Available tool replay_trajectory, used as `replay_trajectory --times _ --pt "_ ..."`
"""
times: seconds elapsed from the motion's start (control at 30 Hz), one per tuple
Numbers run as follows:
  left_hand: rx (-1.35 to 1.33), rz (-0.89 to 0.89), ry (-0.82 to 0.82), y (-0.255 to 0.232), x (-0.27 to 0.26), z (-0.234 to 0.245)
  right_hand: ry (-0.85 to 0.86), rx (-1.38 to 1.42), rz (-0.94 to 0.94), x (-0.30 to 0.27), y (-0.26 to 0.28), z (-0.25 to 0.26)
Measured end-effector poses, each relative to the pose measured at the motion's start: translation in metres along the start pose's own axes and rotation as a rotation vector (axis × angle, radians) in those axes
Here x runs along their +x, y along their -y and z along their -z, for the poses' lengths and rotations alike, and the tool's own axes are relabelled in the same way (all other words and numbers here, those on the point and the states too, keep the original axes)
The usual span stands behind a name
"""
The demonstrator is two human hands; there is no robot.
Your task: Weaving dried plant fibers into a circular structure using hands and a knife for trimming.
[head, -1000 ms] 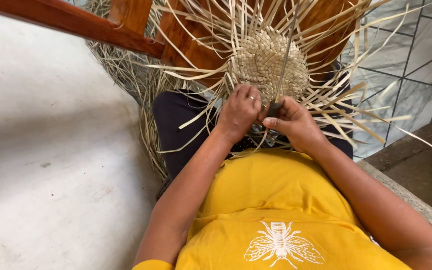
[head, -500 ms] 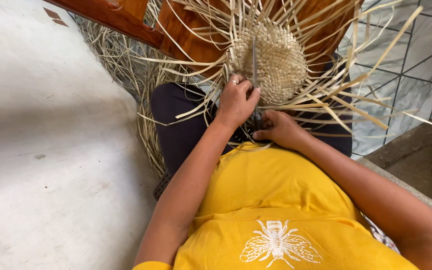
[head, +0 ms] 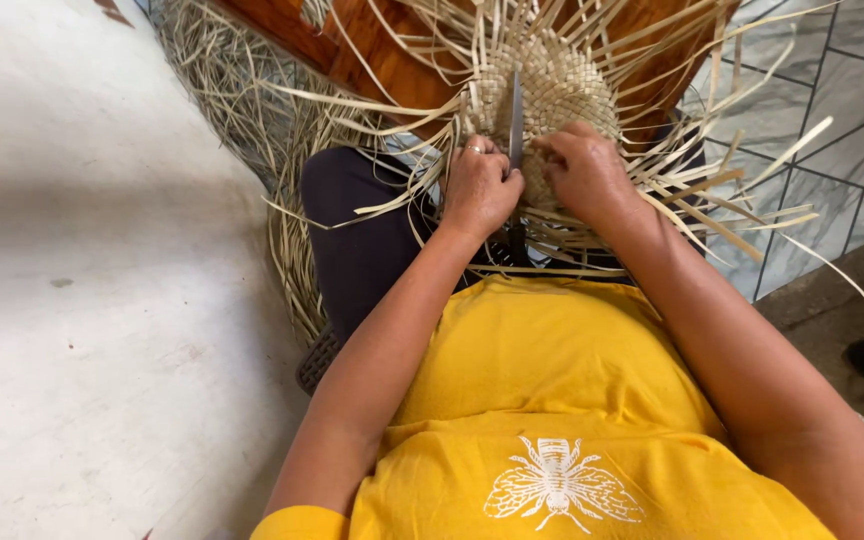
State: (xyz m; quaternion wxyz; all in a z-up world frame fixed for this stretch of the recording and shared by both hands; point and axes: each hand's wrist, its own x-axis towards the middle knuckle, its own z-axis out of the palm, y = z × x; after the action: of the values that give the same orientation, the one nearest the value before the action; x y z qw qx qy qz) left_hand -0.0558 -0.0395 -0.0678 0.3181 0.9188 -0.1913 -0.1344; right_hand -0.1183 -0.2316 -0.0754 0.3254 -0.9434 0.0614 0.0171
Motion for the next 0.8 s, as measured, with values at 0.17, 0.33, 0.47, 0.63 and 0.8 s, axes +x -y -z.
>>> replay_trajectory --times 0.17,0.33,0.47,0.63,0.8 --pt "-0.078 -0.053 0.069 0.019 0.017 -0.001 -0.09 0.091 0.052 0.007 -0.002 0.004" --pt "-0.115 0.018 0.108 0.013 0.041 0.009 -0.156 0.09 0.103 0.03 0.002 0.006" --pt "-0.057 0.122 0.21 -0.004 0.043 0.005 -0.159 0.064 0.114 0.042 0.0 0.006" --pt "0.004 0.207 0.297 -0.038 0.031 0.03 -0.172 0.1 0.172 0.05 0.028 0.027" --pt "-0.007 0.269 0.37 -0.043 0.035 0.042 -0.161 0.069 0.156 0.065 0.027 0.026"
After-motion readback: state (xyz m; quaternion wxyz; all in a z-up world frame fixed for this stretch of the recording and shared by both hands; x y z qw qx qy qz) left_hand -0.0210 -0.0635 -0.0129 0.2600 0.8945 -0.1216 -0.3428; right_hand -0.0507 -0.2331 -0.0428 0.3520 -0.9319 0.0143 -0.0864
